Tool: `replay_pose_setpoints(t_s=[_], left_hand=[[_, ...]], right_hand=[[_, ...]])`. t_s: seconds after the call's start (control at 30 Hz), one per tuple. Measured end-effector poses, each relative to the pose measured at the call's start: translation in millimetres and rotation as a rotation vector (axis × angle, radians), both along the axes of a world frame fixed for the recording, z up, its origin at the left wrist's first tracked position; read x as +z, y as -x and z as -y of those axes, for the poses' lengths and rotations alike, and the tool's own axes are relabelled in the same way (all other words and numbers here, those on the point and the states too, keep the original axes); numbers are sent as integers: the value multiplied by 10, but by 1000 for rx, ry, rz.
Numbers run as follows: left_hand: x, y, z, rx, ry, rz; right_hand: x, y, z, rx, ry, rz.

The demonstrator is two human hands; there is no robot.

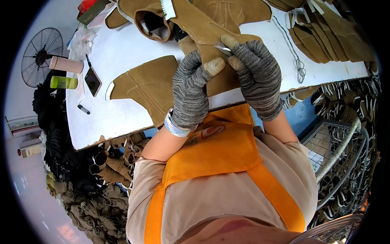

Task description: The person aligns and stacks tan shoe upper components on a table by hand and checks the assembly of a boot-like upper part.

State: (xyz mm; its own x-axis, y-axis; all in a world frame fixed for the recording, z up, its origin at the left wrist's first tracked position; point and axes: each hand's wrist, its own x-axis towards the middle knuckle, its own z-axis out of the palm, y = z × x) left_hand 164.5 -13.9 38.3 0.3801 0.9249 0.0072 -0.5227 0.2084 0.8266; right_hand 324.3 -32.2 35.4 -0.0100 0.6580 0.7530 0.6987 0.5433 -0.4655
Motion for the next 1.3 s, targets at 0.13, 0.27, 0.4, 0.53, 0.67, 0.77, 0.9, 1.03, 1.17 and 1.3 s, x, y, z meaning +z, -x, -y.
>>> replay_pose_setpoints(t_s=[0.13,0.27,0.4,0.53,0.67,0.77,0.9,1.03,1.17,1.3], left_hand=[[69,-4,13,13,8,-43],[36,-24,34,59,9,-80],[-44,38,-9,75,-5,-144],[-20,13,-51,92,-15,-161],[-63,1,-63,69,-2,-108],[-38,20,-76,70,9,-74],[-23,93,-58,99,-13,-87],[-25,107,-68,132,-59,-129],[22,125,-58,164,-61,-106],[-81,168,-63,251,-199,-199]], right_hand=[[-155,-44,-49,-28,-118,48],[-101,-57,-16,78,27,-66],[118,-260,28,423,599,-599],[-77,-544,-74,448,693,-806],[16,-215,36,242,353,-477],[-2,-281,-45,148,230,-83],[34,-295,-113,-11,90,-387],[-511,-1219,-391,-437,498,-34],[-1024,-1313,-507,-691,729,73],[-971,-1203,-436,-655,563,3]])
